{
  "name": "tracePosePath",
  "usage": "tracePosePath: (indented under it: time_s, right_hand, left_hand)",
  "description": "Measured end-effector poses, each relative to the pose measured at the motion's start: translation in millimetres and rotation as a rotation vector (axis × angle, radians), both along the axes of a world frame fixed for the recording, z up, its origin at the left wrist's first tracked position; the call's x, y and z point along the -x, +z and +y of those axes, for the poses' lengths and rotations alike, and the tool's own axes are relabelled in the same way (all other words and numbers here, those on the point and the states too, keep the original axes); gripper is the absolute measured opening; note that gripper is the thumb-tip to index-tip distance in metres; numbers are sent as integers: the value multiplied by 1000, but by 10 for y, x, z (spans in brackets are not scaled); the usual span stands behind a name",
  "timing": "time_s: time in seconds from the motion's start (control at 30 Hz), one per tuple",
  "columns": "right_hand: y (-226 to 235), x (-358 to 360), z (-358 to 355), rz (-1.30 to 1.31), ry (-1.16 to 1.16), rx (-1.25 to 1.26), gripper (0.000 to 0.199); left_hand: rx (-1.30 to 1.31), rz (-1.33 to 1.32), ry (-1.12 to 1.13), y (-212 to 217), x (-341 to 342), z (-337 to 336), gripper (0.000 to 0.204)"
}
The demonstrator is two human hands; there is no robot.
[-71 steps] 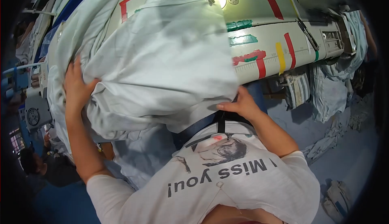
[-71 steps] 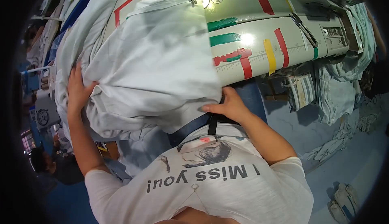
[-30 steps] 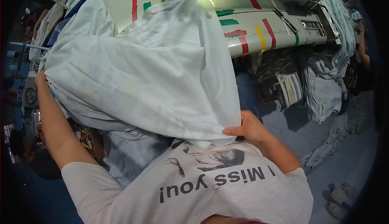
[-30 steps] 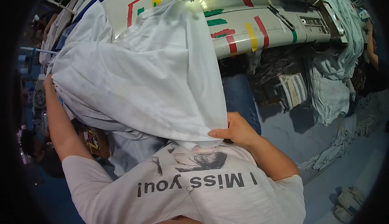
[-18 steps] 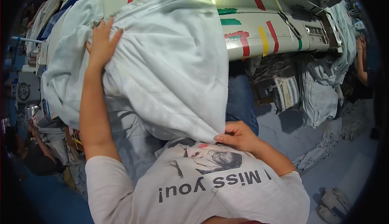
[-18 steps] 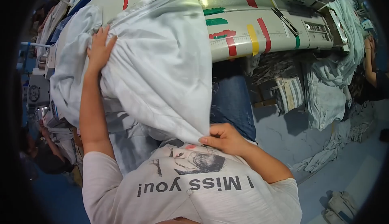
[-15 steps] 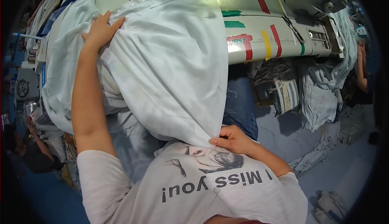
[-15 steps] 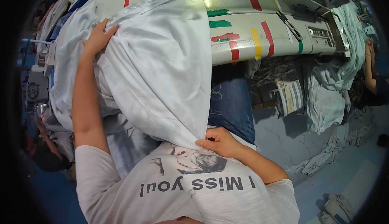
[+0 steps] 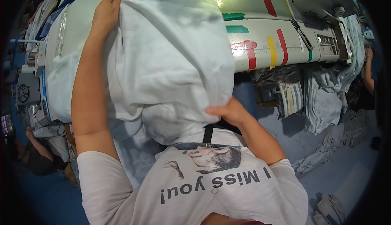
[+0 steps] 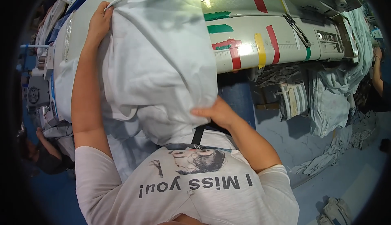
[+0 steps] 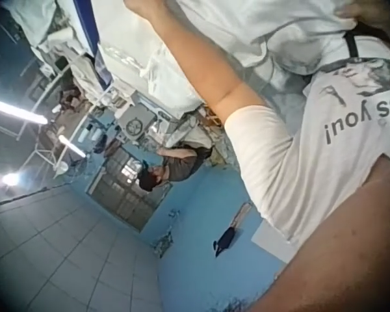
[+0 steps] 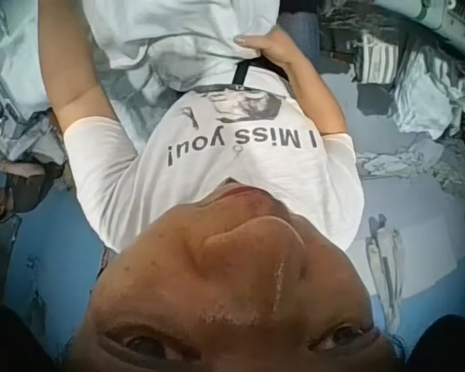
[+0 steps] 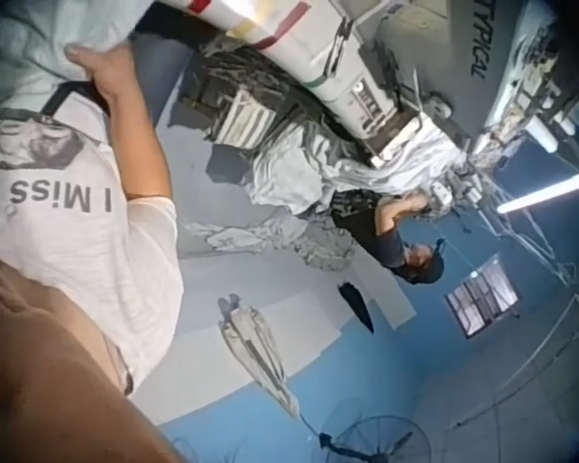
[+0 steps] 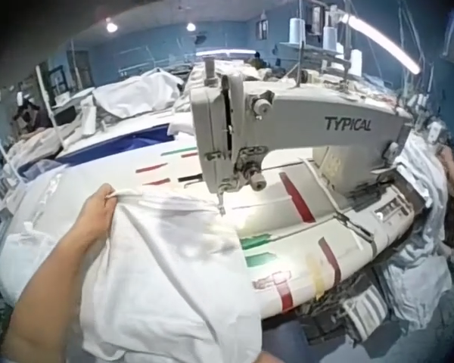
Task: Sewing fabric covers using an industrial sewing machine.
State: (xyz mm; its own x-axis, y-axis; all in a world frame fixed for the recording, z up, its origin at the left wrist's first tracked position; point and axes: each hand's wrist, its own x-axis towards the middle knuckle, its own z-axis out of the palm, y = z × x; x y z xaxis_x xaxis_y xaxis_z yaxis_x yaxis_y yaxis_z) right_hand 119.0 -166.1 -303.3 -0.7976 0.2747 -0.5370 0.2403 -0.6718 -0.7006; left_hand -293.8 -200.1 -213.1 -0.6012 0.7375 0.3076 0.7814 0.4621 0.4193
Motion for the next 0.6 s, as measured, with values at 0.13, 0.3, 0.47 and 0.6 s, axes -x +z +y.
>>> tracePosePath:
  time_s: [0.13,0.3,0.47,0.6]
  right_hand:
    - [786,-616,-43,272,140,-158,56]
    - [502,-635,-192,-310,457,-135,41]
    - [-97,-594,27,-104,316,-642,57]
    - [-260,-90,471,143,-40,-497,72]
  left_hand:
    - [-41,285,30,43,48,125,25]
    - [101,342,60,-64,-21,150,24]
    - [46,288,-71,-241,43,12,23]
    - [23,271,-61,-311,139,3,21]
